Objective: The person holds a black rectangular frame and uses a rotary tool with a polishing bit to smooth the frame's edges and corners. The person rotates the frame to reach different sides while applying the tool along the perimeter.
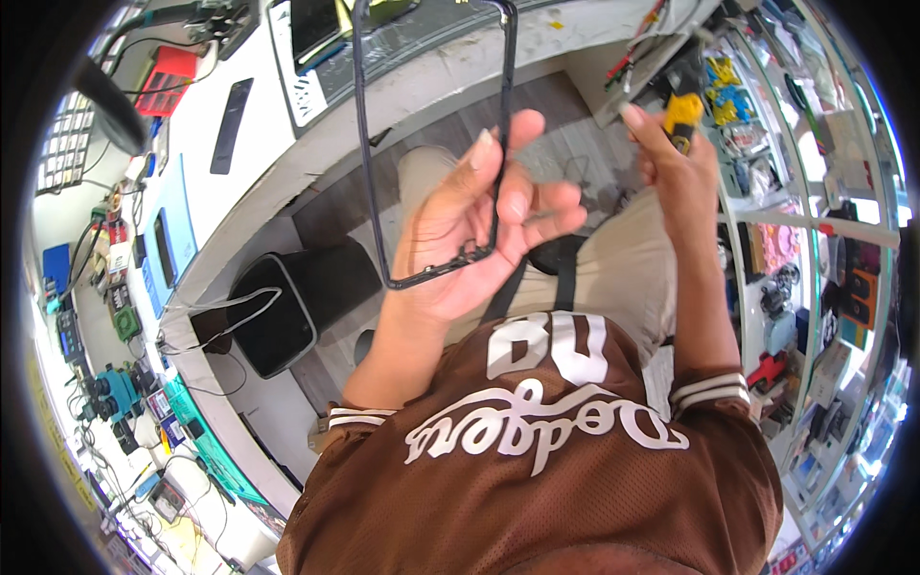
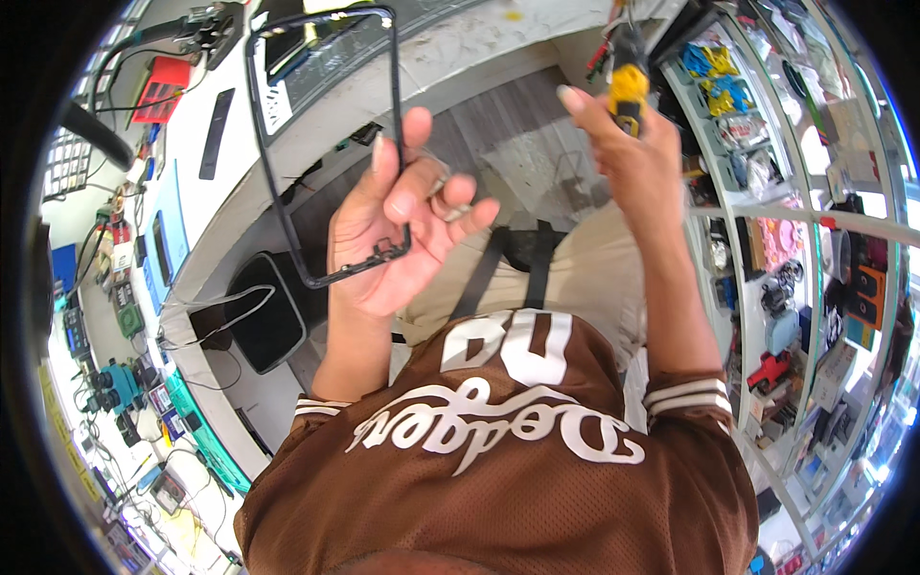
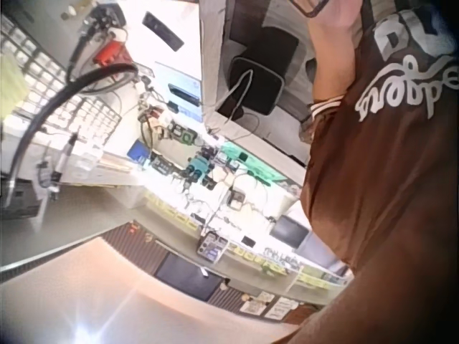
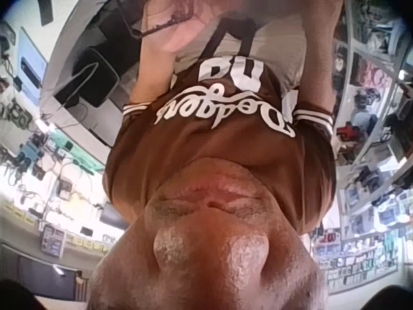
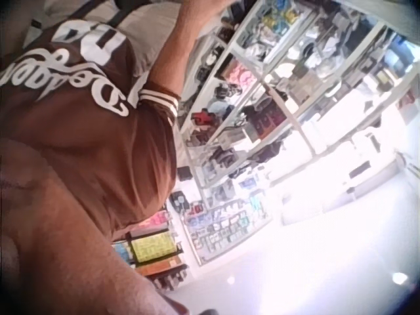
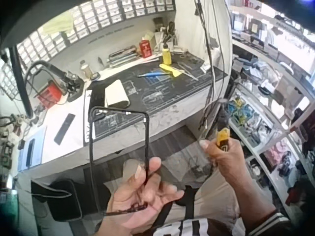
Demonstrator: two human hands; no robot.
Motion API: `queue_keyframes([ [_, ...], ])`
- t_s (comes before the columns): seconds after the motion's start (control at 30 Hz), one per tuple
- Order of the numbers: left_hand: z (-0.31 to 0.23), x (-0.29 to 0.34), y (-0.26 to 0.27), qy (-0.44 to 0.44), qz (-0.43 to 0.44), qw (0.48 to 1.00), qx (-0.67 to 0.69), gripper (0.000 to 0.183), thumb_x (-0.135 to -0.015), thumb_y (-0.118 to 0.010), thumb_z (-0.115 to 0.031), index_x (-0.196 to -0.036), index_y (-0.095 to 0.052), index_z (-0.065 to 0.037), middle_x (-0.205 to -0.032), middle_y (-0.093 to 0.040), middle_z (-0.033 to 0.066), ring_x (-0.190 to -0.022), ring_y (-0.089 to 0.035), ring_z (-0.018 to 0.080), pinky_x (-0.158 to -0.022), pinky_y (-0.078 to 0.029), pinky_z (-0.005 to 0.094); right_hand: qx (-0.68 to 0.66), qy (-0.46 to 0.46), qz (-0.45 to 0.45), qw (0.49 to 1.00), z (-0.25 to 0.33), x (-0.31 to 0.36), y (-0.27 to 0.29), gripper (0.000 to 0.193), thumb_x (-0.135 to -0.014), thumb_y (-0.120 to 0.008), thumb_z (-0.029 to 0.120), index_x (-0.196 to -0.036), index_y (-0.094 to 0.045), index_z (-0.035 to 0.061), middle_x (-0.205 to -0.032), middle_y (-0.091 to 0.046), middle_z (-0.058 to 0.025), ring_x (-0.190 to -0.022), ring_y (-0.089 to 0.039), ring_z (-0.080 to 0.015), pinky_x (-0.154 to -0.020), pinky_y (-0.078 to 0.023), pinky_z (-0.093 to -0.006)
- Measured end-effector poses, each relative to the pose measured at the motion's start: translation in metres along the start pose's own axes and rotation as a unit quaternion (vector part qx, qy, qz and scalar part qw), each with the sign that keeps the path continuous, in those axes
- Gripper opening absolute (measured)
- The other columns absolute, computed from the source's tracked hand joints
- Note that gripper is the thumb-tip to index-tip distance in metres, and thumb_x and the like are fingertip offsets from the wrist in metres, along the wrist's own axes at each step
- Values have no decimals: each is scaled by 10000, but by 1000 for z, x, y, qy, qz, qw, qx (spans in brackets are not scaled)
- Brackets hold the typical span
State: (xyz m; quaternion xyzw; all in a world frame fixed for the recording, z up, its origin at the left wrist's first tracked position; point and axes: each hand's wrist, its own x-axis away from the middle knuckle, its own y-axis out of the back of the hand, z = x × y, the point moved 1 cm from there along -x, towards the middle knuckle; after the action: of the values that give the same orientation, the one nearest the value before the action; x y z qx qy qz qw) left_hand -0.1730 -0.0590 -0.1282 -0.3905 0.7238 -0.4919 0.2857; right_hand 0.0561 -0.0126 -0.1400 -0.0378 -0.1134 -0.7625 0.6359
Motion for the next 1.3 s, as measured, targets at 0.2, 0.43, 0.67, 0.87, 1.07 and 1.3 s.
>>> queue_keyframes([
  [0.2, 13, -18, -7, 36, 133, 983, 122, 407, -1141, -307, -317, -1412, -549, -133, -772, -619, 16, -818, -609, 203, -774, -533, 369, 115, 0, -41, 993, -41, -3, 38, 233, -922, -783, 258, -979, -736, 37, -642, -514, 67, -548, -437, -29, -509, -320, -224],
  [0.43, 44, -39, -16, 100, 250, 948, 169, 371, -1144, -276, -316, -1368, -495, -118, -762, -644, 31, -806, -632, 211, -734, -544, 365, -159, -23, 18, 987, -34, 12, 47, 274, -908, -792, 251, -820, -650, 35, -584, -479, 39, -501, -409, -60, -494, -295, -243],
  [0.67, 66, -55, -25, 150, 288, 930, 172, 355, -1144, -255, -330, -1295, -502, -123, -745, -679, 8, -801, -651, 208, -726, -555, 336, -160, 18, 17, 987, 7, 8, 36, 241, -903, -801, 231, -816, -682, 40, -600, -519, 33, -496, -435, -46, -494, -312, -220],
  [0.87, 78, -55, -32, 152, 317, 913, 209, 327, -1142, -282, -324, -1252, -511, -117, -751, -705, 7, -821, -669, 204, -729, -564, 330, -148, 33, 56, 987, 14, 5, 40, 204, -902, -794, 210, -933, -720, 23, -597, -495, 51, -510, -416, -34, -490, -293, -222],
  [1.07, 90, -50, -36, 144, 344, 898, 235, 330, -1143, -286, -321, -1238, -512, -101, -756, -708, 6, -828, -670, 200, -719, -568, 327, -342, 78, 221, 910, 32, 4, 16, 475, -913, -749, 160, -1319, -622, -50, -601, -436, 62, -534, -383, -34, -484, -274, -214],
  [1.3, 96, -30, -42, 177, 259, 900, 303, 384, -1127, -369, -306, -1177, -584, 8, -576, -600, 91, -622, -637, 248, -558, -535, 332, -348, 146, 268, 886, 45, 4, -21, 495, -1008, -632, 247, -1343, -544, -106, -592, -396, 52, -506, -323, -40, -478, -287, -208],
])
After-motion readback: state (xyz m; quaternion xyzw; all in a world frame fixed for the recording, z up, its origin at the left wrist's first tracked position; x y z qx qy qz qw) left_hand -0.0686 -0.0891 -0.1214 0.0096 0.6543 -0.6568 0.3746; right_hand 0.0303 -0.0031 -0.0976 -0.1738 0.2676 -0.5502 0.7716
